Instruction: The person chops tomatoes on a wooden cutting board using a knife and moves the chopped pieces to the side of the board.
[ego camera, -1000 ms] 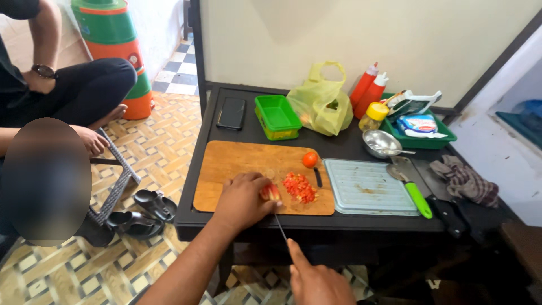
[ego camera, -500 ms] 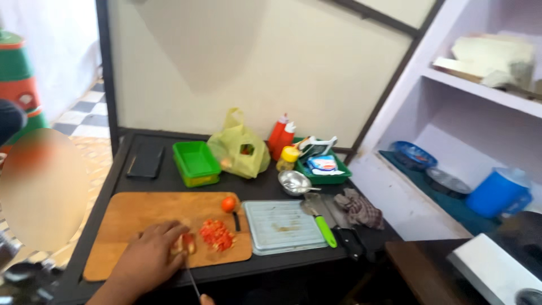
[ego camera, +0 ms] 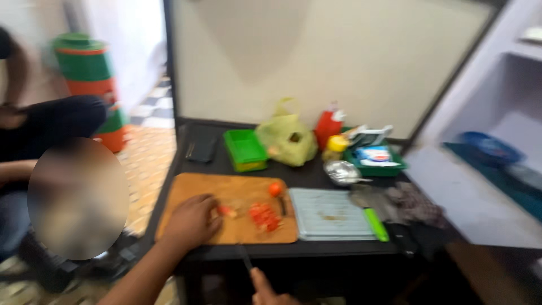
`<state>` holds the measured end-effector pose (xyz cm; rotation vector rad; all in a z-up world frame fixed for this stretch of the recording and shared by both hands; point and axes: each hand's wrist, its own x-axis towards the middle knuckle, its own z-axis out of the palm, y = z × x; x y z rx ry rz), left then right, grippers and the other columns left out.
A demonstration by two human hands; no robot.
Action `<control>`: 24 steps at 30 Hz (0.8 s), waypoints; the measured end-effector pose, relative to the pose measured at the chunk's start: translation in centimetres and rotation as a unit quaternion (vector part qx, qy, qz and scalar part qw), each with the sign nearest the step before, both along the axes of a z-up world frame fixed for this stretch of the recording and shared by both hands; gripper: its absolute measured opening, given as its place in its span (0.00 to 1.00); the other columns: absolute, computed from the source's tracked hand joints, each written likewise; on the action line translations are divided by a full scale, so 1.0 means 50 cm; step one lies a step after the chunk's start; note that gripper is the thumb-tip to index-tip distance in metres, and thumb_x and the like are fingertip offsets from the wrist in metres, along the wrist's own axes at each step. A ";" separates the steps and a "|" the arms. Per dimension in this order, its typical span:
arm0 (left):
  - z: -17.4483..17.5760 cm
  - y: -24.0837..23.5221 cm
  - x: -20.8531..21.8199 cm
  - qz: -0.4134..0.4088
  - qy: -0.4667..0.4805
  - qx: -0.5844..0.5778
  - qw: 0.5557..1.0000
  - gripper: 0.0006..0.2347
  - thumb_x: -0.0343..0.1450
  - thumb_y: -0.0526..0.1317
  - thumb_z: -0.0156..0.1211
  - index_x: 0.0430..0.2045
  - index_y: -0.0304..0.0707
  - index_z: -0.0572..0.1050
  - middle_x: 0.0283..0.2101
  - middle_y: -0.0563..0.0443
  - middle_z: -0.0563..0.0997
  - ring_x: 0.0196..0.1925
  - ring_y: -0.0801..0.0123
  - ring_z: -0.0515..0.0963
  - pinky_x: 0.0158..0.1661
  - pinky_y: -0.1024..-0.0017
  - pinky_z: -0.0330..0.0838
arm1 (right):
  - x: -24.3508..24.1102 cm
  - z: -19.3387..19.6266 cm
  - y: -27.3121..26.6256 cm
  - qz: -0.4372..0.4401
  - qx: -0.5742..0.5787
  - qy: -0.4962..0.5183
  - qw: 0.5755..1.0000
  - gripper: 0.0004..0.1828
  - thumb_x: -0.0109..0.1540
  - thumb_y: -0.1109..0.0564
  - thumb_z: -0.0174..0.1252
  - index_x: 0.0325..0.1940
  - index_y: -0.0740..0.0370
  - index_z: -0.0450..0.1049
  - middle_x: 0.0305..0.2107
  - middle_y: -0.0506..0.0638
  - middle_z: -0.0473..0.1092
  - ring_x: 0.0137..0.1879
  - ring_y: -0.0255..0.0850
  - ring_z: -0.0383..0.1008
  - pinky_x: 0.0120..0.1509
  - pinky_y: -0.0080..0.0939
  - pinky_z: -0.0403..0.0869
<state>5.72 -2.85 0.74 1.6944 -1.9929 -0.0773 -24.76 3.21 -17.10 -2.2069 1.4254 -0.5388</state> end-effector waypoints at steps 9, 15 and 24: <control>0.021 0.003 -0.040 -0.137 -0.057 -0.110 0.983 0.15 0.62 0.34 0.57 0.42 0.44 0.80 0.53 0.50 0.81 0.59 0.55 0.76 0.52 0.54 0.67 | 0.034 0.215 0.094 -0.137 0.008 0.088 0.987 0.37 0.61 0.41 0.55 0.75 0.19 0.57 0.15 0.61 0.75 0.25 0.54 0.82 0.32 0.58 0.80; 0.038 -0.029 -0.084 -0.053 -0.181 0.009 0.982 0.07 0.69 0.42 0.59 0.35 0.46 0.83 0.44 0.49 0.83 0.54 0.57 0.77 0.52 0.57 0.68 | 0.018 0.301 0.114 -0.161 0.052 0.037 0.985 0.37 0.62 0.45 0.52 0.77 0.26 0.56 0.16 0.59 0.77 0.27 0.50 0.85 0.36 0.52 0.81; 0.005 -0.049 -0.071 -0.088 0.284 0.073 0.952 0.09 0.67 0.37 0.64 0.39 0.36 0.80 0.32 0.47 0.86 0.36 0.62 0.86 0.41 0.67 0.79 | 0.045 0.348 0.114 -0.157 0.049 -0.018 0.986 0.35 0.63 0.47 0.54 0.76 0.34 0.59 0.17 0.60 0.77 0.26 0.50 0.85 0.34 0.51 0.78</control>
